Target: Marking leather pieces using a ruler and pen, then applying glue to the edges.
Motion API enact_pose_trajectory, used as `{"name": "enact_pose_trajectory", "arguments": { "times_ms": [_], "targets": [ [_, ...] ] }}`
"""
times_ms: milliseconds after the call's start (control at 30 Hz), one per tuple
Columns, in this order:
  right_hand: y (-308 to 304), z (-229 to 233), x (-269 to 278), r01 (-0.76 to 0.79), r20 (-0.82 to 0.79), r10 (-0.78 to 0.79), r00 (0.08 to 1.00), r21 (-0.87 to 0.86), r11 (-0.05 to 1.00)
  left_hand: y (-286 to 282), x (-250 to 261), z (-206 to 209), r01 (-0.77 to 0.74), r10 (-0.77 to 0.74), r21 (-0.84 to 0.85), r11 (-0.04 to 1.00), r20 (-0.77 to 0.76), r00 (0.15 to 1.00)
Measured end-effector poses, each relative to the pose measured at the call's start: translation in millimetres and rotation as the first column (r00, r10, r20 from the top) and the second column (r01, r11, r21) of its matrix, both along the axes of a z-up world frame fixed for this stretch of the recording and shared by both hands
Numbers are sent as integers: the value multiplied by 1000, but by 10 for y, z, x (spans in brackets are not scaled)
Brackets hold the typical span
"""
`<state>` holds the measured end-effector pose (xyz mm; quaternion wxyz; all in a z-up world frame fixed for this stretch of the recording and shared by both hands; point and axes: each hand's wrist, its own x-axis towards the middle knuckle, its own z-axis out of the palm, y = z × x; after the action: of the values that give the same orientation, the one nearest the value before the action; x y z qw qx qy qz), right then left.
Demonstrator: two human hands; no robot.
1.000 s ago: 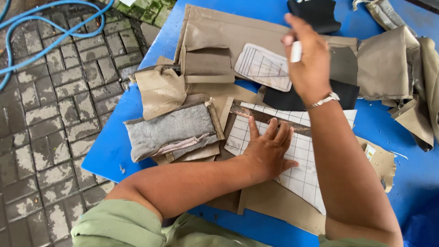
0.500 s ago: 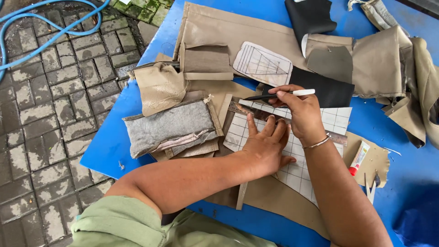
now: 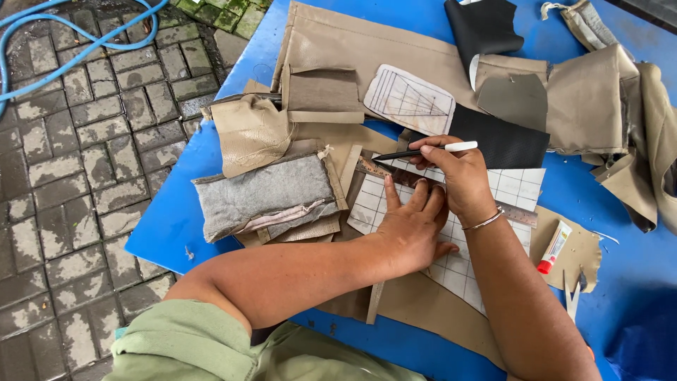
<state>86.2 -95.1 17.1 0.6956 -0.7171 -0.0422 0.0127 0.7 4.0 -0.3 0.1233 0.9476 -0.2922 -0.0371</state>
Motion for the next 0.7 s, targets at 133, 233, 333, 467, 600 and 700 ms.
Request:
{"name": "enact_pose_trajectory", "arguments": {
  "times_ms": [133,233,333,467,600,700],
  "targets": [
    [-15,-7,-1,0,-7,0,1000,5,1000,10,2,49,9,-8,5,1000,-44,999],
    [-40,-18,11,3,5,-3,1000,6,1000,-2,9,43,10,-10,10,1000,-57,998],
    [-70,9,5,5,15,-4,1000,-18,1000,-9,7,20,11,-10,17,1000,-53,999],
    [-190,49,-5,6,31,-4,1000,-73,997,7,7,61,22,-21,7,1000,-66,998],
    [-349,123,-57,24,37,-19,999,-140,990,7,19,69,31,-31,2,1000,-102,994],
    [-505,144,-88,33,38,-26,999,-194,980,13,17,110,28,-30,-19,999,-119,992]
  ]
}}
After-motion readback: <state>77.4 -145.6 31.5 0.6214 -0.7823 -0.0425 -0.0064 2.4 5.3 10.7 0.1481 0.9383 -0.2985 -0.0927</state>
